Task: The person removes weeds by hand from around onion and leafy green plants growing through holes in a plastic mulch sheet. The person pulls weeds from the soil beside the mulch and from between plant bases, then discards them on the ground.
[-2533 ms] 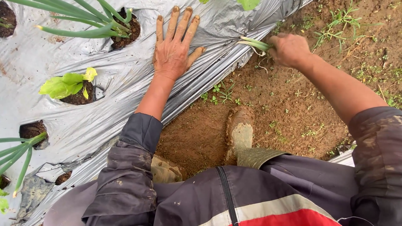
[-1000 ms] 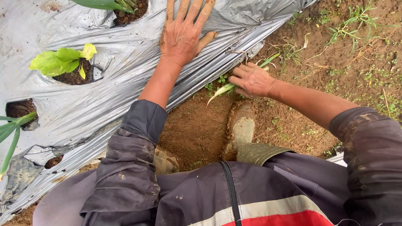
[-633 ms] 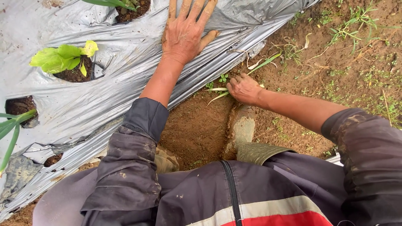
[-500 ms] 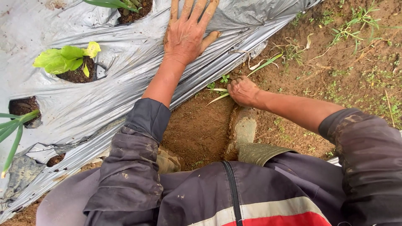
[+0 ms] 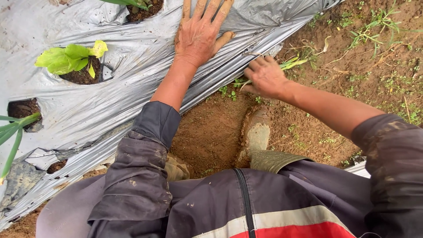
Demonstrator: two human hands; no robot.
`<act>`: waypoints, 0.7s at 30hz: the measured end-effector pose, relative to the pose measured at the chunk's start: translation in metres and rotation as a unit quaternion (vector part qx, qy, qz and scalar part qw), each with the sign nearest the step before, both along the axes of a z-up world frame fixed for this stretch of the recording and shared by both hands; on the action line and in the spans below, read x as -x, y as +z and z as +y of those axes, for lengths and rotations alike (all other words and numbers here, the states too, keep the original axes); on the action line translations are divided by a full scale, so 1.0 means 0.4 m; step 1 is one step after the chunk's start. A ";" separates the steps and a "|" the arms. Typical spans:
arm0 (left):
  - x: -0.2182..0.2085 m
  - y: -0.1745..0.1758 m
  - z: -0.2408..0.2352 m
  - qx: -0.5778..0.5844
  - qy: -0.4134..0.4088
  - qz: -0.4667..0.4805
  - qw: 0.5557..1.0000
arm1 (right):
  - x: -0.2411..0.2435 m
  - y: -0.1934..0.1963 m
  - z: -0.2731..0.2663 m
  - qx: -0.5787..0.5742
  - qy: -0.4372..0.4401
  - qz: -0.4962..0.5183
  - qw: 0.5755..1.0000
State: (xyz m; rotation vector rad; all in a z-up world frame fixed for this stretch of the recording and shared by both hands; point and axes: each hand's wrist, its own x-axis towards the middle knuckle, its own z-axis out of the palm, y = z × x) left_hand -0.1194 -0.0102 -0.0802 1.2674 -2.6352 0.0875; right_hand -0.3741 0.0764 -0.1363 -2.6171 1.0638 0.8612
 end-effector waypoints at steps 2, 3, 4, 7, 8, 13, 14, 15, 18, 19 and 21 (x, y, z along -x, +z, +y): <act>-0.001 -0.001 0.001 -0.002 -0.001 -0.005 1.000 | -0.031 -0.035 0.019 -0.019 0.005 0.007 1.000; -0.001 -0.004 0.001 -0.003 -0.001 -0.006 1.000 | -0.041 -0.056 0.019 -0.020 0.005 0.006 1.000; -0.001 -0.008 0.001 0.016 0.005 -0.012 1.000 | -0.051 -0.077 0.018 -0.035 -0.037 -0.010 0.999; 0.001 -0.010 -0.001 0.034 0.009 -0.010 0.999 | -0.035 -0.129 0.021 -0.017 -0.023 -0.071 0.997; 0.000 -0.010 -0.001 0.033 0.007 -0.004 0.999 | -0.024 -0.145 0.024 0.018 0.034 -0.116 0.993; -0.002 -0.025 -0.002 0.043 0.015 -0.013 0.999 | 0.004 -0.113 0.025 0.067 0.076 -0.200 0.975; -0.002 -0.033 -0.002 0.064 0.015 -0.015 0.998 | 0.011 -0.108 0.023 0.071 0.123 -0.233 0.962; -0.003 -0.035 0.000 0.063 0.015 -0.015 0.998 | 0.000 -0.113 0.040 0.070 0.123 -0.233 0.962; -0.003 -0.039 -0.005 0.074 0.012 -0.014 0.997 | -0.029 -0.137 0.080 -0.021 0.135 -0.186 0.973; -0.003 -0.043 -0.004 0.069 0.012 -0.018 0.997 | -0.039 -0.152 0.094 -0.016 0.129 -0.173 0.976; -0.002 -0.047 0.000 0.063 0.014 -0.021 0.998 | -0.071 -0.135 0.098 -0.013 0.124 -0.160 0.979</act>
